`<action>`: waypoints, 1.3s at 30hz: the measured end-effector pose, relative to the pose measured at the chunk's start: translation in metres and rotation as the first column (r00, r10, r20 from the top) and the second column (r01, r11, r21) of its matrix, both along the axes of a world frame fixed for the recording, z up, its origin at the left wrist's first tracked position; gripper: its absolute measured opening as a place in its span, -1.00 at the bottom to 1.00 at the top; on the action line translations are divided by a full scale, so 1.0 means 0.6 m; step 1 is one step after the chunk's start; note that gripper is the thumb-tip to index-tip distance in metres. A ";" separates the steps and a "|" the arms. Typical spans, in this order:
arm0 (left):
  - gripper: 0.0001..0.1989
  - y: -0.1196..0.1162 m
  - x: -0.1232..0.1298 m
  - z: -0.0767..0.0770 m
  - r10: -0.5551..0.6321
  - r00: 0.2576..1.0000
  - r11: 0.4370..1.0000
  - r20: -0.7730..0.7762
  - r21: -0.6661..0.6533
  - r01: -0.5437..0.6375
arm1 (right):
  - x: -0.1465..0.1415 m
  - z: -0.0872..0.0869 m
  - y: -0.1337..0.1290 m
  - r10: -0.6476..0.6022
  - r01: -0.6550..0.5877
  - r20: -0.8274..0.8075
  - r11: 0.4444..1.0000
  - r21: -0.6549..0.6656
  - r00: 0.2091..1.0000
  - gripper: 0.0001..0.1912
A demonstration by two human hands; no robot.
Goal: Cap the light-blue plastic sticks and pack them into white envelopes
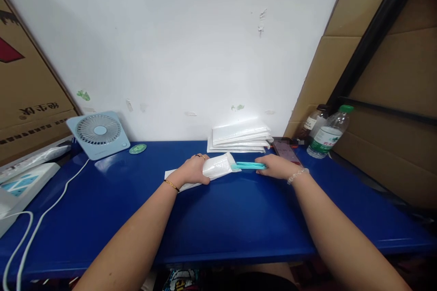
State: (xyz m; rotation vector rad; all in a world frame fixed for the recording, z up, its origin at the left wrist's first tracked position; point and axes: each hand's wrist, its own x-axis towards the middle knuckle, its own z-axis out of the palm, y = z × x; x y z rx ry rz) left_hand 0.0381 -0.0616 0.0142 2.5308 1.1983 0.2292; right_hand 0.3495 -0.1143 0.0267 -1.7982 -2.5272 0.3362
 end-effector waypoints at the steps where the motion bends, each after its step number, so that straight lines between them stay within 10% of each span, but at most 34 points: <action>1: -0.41 -0.002 0.000 0.001 0.000 1.000 1.000 0.026 -0.024 0.001 | -0.005 0.001 -0.001 0.001 -0.002 0.024 1.000 0.031 1.000 -0.85; 7: -0.37 -0.016 0.006 0.014 -0.043 0.976 0.995 0.215 -0.075 0.060 | -0.065 0.043 -0.006 0.056 -0.108 0.250 0.973 0.202 0.967 -0.86; 16: -0.02 -0.030 0.008 0.034 -0.058 0.940 0.998 0.335 0.052 0.043 | -0.179 0.196 0.002 0.104 -0.281 0.533 0.924 0.261 0.840 -0.83; 24: -0.17 -0.034 -0.001 0.044 -0.119 0.816 0.990 0.565 0.006 0.141 | -0.129 0.281 -0.004 -0.043 -0.235 0.640 0.909 0.344 0.767 -0.90; 29: -0.17 -0.040 -0.003 0.052 -0.121 0.757 0.983 0.642 -0.026 0.180 | -0.125 0.298 -0.011 0.018 -0.377 0.717 0.860 0.344 0.697 -0.86; 39: -0.16 -0.041 0.000 0.043 -0.082 0.610 0.961 0.788 -0.099 0.257 | -0.265 0.314 -0.025 0.203 -0.627 0.766 0.715 0.310 0.610 -0.81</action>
